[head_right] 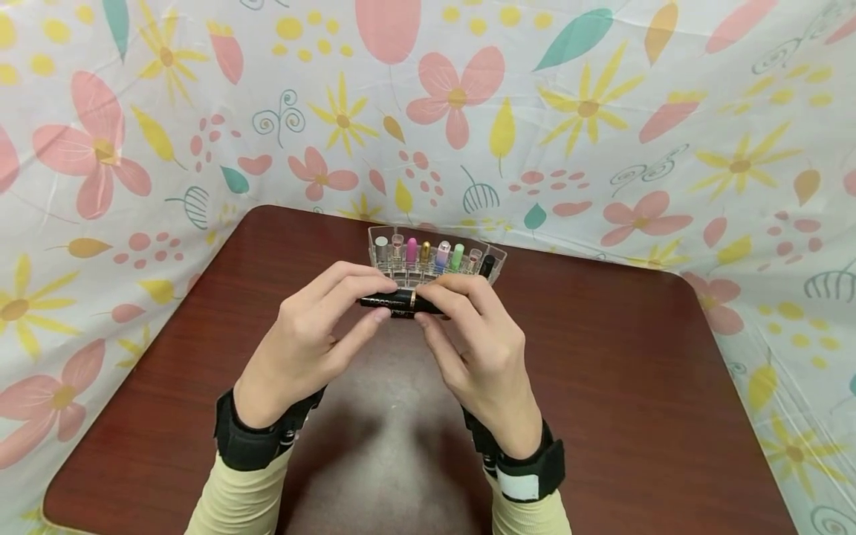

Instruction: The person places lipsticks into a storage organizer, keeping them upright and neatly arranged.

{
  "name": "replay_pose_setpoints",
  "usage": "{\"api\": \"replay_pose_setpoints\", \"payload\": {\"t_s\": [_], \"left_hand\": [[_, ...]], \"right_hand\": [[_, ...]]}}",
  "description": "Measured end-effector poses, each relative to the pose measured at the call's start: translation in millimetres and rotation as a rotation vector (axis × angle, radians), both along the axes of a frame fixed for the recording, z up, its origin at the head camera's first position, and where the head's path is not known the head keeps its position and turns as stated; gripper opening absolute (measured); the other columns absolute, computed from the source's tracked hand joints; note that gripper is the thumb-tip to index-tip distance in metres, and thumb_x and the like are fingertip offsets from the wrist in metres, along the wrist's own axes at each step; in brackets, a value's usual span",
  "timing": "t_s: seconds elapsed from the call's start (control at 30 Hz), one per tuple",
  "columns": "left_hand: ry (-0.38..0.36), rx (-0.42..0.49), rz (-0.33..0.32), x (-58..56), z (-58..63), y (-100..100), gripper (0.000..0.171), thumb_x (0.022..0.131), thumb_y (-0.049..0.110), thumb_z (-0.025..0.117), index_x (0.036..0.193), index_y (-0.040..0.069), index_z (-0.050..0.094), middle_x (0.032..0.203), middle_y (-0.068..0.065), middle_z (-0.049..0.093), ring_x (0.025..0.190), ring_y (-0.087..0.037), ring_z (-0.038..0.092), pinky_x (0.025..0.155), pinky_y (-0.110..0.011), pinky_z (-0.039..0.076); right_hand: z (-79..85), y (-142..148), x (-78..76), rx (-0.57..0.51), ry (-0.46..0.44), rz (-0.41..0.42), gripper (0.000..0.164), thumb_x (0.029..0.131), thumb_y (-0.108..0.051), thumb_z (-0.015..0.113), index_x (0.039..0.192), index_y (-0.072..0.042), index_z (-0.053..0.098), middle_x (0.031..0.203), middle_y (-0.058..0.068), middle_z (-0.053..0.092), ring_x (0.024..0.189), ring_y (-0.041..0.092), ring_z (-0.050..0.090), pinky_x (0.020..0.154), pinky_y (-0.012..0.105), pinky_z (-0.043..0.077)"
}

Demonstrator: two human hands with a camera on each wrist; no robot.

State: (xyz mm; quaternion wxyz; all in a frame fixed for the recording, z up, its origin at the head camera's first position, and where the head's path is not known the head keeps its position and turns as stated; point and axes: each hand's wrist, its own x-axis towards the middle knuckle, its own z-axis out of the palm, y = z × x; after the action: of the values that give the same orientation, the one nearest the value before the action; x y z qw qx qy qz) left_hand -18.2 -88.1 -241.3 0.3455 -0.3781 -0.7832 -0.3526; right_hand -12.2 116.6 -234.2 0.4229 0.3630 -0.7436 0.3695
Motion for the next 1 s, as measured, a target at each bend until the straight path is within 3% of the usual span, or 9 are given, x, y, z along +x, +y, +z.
{"api": "replay_pose_setpoints", "payload": {"t_s": [0.3,0.47,0.57,0.73,1.0], "left_hand": [[0.012,-0.101,0.084,-2.5,-3.8,1.1,0.021,0.098,0.02,0.069,0.117,0.011,0.069,0.112,-0.001,0.069,0.09,-0.018,0.066,0.082,-0.03,0.055],[-0.008,-0.141,0.105,-5.0,-7.2,2.1,0.022,0.099,0.021,0.068,0.12,0.013,0.068,0.111,0.002,0.069,0.084,-0.018,0.064,0.076,-0.031,0.054],[-0.015,-0.156,0.115,-6.6,-8.2,1.9,0.022,0.099,0.021,0.067,0.12,0.013,0.067,0.111,0.002,0.069,0.084,-0.018,0.063,0.075,-0.031,0.053],[-0.026,-0.177,0.122,-7.9,-9.3,1.3,0.022,0.1,0.022,0.065,0.12,0.014,0.067,0.11,0.003,0.069,0.084,-0.017,0.062,0.075,-0.031,0.052],[-0.056,-0.188,0.117,-11.9,-12.0,-0.9,0.021,0.099,0.021,0.067,0.119,0.015,0.068,0.109,0.003,0.069,0.084,-0.016,0.063,0.077,-0.031,0.054]], "right_hand": [[-3.5,3.3,-6.1,-0.056,-0.068,0.06,0.018,0.092,-0.008,0.073,0.106,0.004,0.074,0.103,0.019,0.07,0.087,0.02,0.066,0.083,0.017,0.051],[-4.7,4.8,-10.7,-0.074,-0.118,0.098,0.02,0.093,-0.01,0.073,0.107,0.004,0.074,0.104,0.019,0.069,0.093,0.018,0.066,0.084,0.017,0.052],[-5.5,5.9,-12.6,-0.061,-0.142,0.103,0.019,0.094,-0.01,0.073,0.108,0.003,0.074,0.106,0.019,0.069,0.094,0.016,0.065,0.085,0.016,0.052],[-7.1,6.5,-13.9,-0.044,-0.163,0.097,0.023,0.085,0.006,0.075,0.108,0.002,0.074,0.108,0.018,0.069,0.094,0.014,0.065,0.084,0.015,0.052],[-12.2,7.8,-17.5,0.028,-0.207,0.078,0.024,0.085,0.007,0.075,0.107,-0.002,0.074,0.107,0.013,0.069,0.088,0.014,0.062,0.077,0.014,0.048]]}}
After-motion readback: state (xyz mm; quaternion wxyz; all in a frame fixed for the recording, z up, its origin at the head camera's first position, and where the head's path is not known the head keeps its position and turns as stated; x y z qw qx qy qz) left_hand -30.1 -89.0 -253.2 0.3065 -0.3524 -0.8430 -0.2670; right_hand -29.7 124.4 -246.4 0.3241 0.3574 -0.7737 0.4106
